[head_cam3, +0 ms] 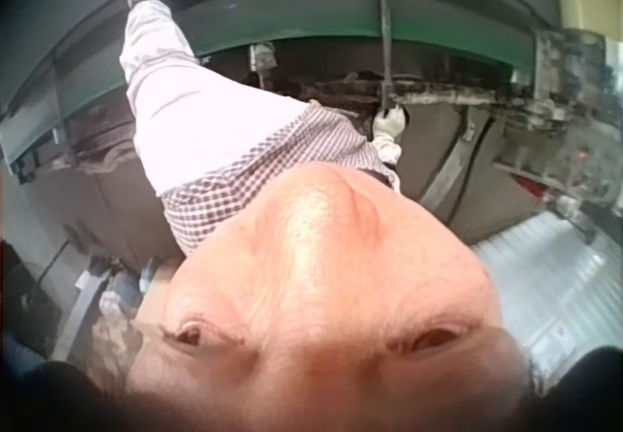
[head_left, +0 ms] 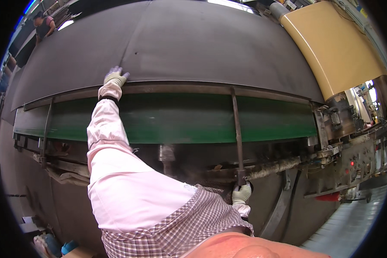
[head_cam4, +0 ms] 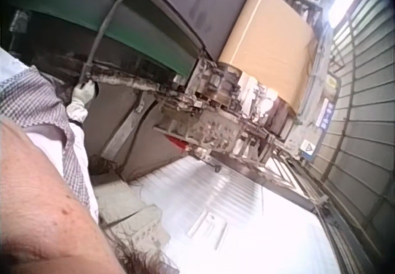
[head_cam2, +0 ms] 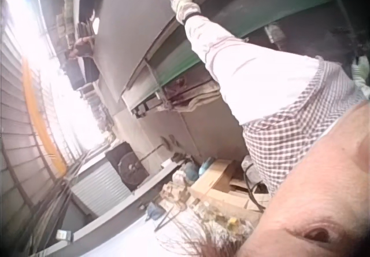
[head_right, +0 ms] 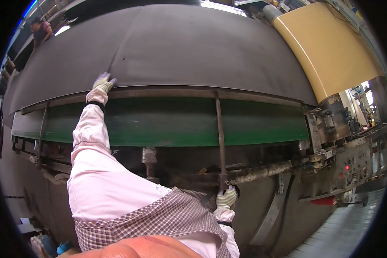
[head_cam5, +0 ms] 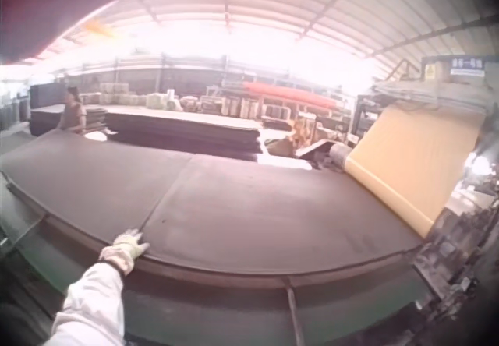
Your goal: The worker is operating an industrial machine, possibly a press or laminator, by guiding a continuous dark sheet of material across a conveyor belt.
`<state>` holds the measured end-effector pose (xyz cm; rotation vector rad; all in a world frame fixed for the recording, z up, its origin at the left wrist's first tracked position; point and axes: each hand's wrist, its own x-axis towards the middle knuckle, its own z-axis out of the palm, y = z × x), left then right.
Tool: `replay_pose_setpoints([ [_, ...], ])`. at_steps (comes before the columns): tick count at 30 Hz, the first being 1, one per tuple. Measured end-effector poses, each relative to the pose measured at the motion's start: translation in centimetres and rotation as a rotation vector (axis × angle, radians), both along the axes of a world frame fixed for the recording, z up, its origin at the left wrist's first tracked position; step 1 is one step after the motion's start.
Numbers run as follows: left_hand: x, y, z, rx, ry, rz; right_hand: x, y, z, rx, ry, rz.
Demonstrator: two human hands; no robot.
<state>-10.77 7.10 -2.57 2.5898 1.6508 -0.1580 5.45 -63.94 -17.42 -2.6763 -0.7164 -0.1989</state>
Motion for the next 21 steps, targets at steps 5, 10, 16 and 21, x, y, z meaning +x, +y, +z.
replay_pose_setpoints([
  [5,3.9,-5.3,-0.2,0.008,-0.136,-0.192,-0.1,0.4,0.7,0.026,0.031,0.011],
  [10,10.1,-10.3,1.8,-0.047,-0.047,-0.237,-0.2,0.8,1.0,0.087,-0.025,0.009],
  [16,17.6,-16.2,3.4,-0.068,-0.015,-0.319,-0.3,1.1,2.3,0.141,0.000,0.043],
  [21,23.5,-20.3,4.4,-0.067,0.002,-0.421,-0.4,1.6,3.2,0.226,-0.038,0.054],
])
